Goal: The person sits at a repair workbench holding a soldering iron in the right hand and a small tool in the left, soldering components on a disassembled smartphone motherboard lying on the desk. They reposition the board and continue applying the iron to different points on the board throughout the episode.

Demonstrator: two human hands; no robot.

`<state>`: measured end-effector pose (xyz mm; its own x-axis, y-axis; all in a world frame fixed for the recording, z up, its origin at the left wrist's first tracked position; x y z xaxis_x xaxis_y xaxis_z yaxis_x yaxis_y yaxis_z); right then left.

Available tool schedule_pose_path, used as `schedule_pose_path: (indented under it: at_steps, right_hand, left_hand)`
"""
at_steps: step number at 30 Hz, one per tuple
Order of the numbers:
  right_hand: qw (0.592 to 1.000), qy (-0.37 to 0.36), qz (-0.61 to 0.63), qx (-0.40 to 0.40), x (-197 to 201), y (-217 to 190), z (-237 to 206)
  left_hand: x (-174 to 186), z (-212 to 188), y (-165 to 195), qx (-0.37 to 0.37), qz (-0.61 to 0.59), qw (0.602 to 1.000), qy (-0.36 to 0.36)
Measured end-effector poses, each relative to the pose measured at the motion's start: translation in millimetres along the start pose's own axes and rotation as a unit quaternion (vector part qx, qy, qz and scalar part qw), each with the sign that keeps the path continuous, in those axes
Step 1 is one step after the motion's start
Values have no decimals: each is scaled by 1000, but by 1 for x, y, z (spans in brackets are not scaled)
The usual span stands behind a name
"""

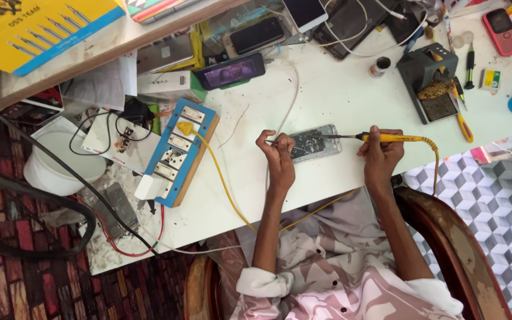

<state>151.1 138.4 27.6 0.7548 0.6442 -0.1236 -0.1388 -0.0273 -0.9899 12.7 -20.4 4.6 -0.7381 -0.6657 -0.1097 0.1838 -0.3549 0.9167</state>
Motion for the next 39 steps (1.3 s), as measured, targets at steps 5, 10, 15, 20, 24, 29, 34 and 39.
schedule_pose_path:
  at_steps: [5,10,15,20,24,29,34,39]
  right_hand:
    - [1000,-3,9,6,0,-1,-1]
    - [1000,1,-24,5,-3,-4,0]
    - [1000,3,-21,2,-1,-5,0]
    - [1000,5,-27,0,2,-4,1]
    - [1000,3,-14,5,0,-2,1]
    - [1000,8,-18,-6,1,-1,2]
    - [1000,12,4,17,-2,-2,2]
    - [1000,-5,-21,6,-3,-9,-1]
  left_hand:
    - [1,1,0,20,-9,1000,10]
    - [0,0,2,11,1,1000,2]
    - [0,1,2,15,-25,1000,10]
    - [0,2,2,18,-2,1000,6]
    - [0,2,3,10,-29,999,8]
    - [1,-2,0,29,-65,997,12]
    - [3,-1,-4,13,-15,1000,7]
    - [4,-3,0,15,11,1000,-2]
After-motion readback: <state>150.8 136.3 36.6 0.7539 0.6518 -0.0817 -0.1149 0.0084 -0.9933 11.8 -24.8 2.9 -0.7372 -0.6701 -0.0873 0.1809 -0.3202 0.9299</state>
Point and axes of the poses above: each hand's wrist, its own z-axis towards the middle knuckle, its own x-axis out of the back of the hand, y = z × x, the point moved 1 cm from there along z, towards the middle knuckle, and after that the axes turned 15 degrees about -y, right-handed, at the moved point
